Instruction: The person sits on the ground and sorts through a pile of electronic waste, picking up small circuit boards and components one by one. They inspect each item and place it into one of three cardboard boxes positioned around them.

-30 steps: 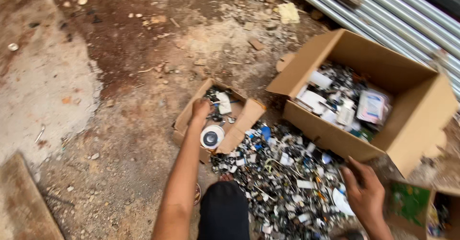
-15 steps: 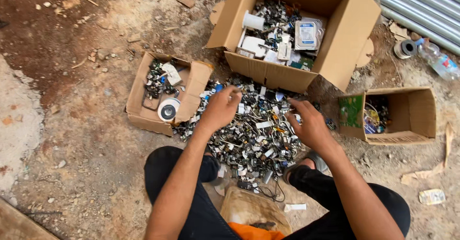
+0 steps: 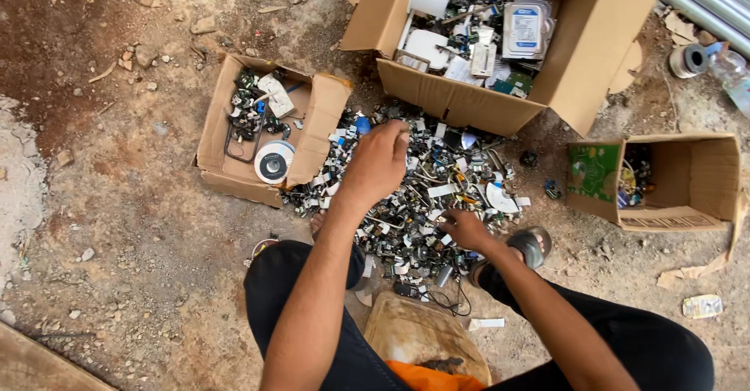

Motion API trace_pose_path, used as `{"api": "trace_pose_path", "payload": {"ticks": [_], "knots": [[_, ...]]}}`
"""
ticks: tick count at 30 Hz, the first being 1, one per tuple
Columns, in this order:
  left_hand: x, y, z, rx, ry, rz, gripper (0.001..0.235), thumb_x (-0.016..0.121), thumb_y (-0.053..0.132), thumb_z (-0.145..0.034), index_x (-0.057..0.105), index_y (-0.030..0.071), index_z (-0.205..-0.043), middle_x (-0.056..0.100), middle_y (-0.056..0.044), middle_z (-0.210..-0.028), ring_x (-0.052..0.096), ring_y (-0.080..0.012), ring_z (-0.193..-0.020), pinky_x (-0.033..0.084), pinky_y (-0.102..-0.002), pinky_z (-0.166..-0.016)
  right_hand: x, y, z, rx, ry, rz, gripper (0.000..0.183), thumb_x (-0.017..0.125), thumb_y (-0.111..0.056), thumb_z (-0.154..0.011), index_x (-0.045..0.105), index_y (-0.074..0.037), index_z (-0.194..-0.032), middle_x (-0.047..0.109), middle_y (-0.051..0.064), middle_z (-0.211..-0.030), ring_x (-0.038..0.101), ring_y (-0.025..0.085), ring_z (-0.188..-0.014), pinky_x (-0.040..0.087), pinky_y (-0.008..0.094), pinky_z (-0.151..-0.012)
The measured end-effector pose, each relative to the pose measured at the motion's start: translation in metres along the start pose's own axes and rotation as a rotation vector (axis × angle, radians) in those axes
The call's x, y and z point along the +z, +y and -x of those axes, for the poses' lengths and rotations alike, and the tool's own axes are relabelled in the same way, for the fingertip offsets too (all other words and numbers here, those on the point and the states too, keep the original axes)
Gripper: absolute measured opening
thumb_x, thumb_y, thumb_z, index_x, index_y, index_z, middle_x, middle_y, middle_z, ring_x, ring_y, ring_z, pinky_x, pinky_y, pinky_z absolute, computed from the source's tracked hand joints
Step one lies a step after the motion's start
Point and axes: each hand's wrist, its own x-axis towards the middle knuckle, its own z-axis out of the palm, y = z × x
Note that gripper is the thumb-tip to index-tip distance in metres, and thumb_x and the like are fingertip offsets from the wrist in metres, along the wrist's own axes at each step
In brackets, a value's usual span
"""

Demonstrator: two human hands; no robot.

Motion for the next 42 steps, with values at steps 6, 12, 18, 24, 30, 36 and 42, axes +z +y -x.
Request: {"api": "trace_pose_path", "payload": {"ticks": [6,12,18,24,30,36,42], "knots": [[-0.051,0.02,0.008,-0.039,0.126,0.221,0.036,0.035,0.008,-0.108,0.056,-0.007,-0.133,0.064,-0.033,-0.119,0.061,-0.0541,-0.118,0.055,-0.066,-0.093,0.121,0.037,-0.148,-0.007,0.133,-0.205,0.033,0.063,-0.02,-0.104,0.068,-0.004,-0.133,0.074,0.016,-0.101,0.074,0.037,-0.09,0.058,0.055,-0.078],[-0.067,0.019,0.018,-0.154,0.189,0.297,0.035,0.041,0.011,-0.106,0.062,-0.006,-0.128,0.07,-0.028,-0.111,0.069,-0.0416,-0.108,0.053,-0.053,-0.1,0.186,0.007,-0.215,0.137,0.106,0.01,0.036,0.058,-0.03,-0.1,0.068,-0.016,-0.132,0.073,0.012,-0.116,0.07,0.038,-0.111,0.058,0.056,-0.092],[-0.074,0.003,0.019,-0.028,0.235,0.297,0.03,0.043,0.008,-0.106,0.063,-0.007,-0.123,0.071,-0.027,-0.107,0.07,-0.0462,-0.109,0.055,-0.053,-0.094,0.178,0.006,-0.217,0.075,0.029,0.123,0.033,0.057,-0.029,-0.099,0.07,-0.013,-0.124,0.074,0.014,-0.109,0.071,0.04,-0.105,0.059,0.056,-0.087],[-0.072,-0.005,0.017,-0.037,0.24,0.292,0.03,0.045,0.01,-0.105,0.064,-0.005,-0.123,0.072,-0.025,-0.107,0.071,-0.0438,-0.106,0.055,-0.052,-0.092,0.152,0.003,-0.213,0.019,-0.018,0.253,0.031,0.056,-0.029,-0.098,0.073,-0.01,-0.116,0.075,0.017,-0.101,0.072,0.042,-0.098,0.059,0.056,-0.082],[-0.073,0.001,0.016,-0.043,0.222,0.289,0.032,0.044,0.011,-0.106,0.063,-0.005,-0.127,0.072,-0.022,-0.109,0.071,-0.0396,-0.108,0.056,-0.049,-0.093,0.135,0.003,-0.19,-0.044,-0.066,0.387,0.032,0.055,-0.028,-0.097,0.075,-0.007,-0.108,0.076,0.019,-0.094,0.074,0.043,-0.092,0.06,0.056,-0.076],[-0.077,0.004,0.014,-0.155,0.174,0.304,0.036,0.042,0.016,-0.108,0.062,-0.003,-0.131,0.071,-0.025,-0.111,0.072,-0.0393,-0.105,0.057,-0.05,-0.092,0.076,-0.032,-0.152,-0.067,-0.144,0.365,0.039,0.048,-0.029,-0.11,0.063,-0.004,-0.136,0.074,0.023,-0.108,0.072,0.046,-0.1,0.061,0.059,-0.076],[-0.06,-0.014,-0.001,-0.062,0.231,0.205,0.031,0.049,0.018,-0.103,0.068,0.003,-0.123,0.076,-0.02,-0.103,0.071,-0.0428,-0.105,0.055,-0.054,-0.09,0.002,-0.022,-0.117,-0.026,-0.06,0.321,0.041,0.053,-0.029,-0.108,0.06,-0.004,-0.14,0.072,0.024,-0.118,0.07,0.045,-0.11,0.062,0.059,-0.085]]}}
